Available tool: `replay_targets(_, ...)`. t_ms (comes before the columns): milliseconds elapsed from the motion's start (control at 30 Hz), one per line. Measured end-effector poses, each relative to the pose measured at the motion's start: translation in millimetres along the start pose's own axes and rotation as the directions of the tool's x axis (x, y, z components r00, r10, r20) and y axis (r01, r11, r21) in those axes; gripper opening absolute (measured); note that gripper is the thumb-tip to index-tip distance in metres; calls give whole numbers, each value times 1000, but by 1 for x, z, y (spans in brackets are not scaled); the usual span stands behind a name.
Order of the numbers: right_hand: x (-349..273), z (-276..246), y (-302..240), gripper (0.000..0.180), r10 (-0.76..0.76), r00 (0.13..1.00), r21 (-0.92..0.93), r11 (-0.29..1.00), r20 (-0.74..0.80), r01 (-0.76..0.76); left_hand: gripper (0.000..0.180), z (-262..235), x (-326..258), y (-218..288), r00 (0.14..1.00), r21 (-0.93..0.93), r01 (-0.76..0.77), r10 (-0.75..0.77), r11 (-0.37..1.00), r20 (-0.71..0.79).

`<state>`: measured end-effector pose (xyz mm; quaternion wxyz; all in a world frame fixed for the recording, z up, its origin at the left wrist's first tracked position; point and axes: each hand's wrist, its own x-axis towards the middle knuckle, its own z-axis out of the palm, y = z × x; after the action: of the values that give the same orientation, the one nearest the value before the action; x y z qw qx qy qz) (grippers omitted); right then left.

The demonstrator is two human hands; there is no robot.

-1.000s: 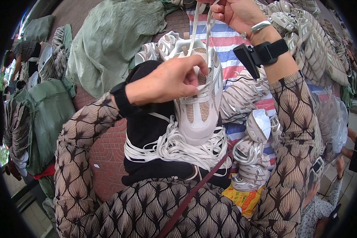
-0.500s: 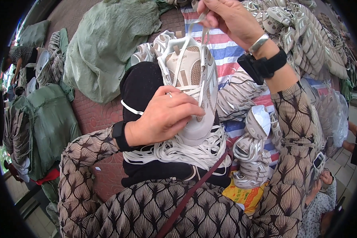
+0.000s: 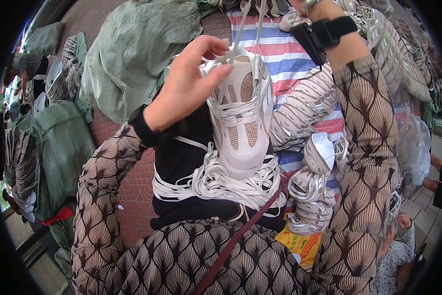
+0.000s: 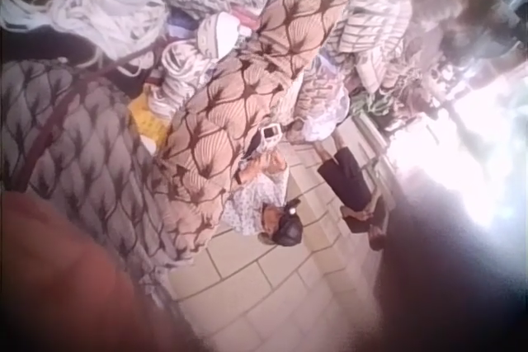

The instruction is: Lacing up white sneakers and tying the laces in a production or finishing setting.

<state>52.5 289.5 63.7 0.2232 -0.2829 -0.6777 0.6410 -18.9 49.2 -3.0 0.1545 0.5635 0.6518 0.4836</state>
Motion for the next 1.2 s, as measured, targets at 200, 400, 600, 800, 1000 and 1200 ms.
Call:
replay_targets(200, 17, -12, 14, 24, -57, 911, 189, 982, 408, -23, 18, 38, -14, 19, 954, 334, -198, 102, 921, 283)
replay_targets(400, -18, 10, 16, 27, 77, 979, -17, 997, 186, -75, 17, 20, -22, 21, 908, 139, 33, -87, 990, 409)
replay_targets(600, -29, 4, 34, 28, 51, 960, 15, 998, 276, -58, 14, -3, -23, 23, 780, 23, 389, -343, 921, 524)
replay_targets(800, -38, 5, 31, 27, 25, 956, 57, 997, 291, -44, 11, 30, -22, 26, 821, -152, 452, -344, 879, 456)
replay_targets(1000, -42, 18, 44, 28, -30, 935, 110, 994, 354, -10, 30, 33, -49, 24, 913, 188, -219, 133, 957, 387)
replay_targets(1200, 1, 11, 75, 29, -724, 615, 365, 690, 312, 625, 52, 33, -55, 27, 904, 549, -330, 89, 768, 418)
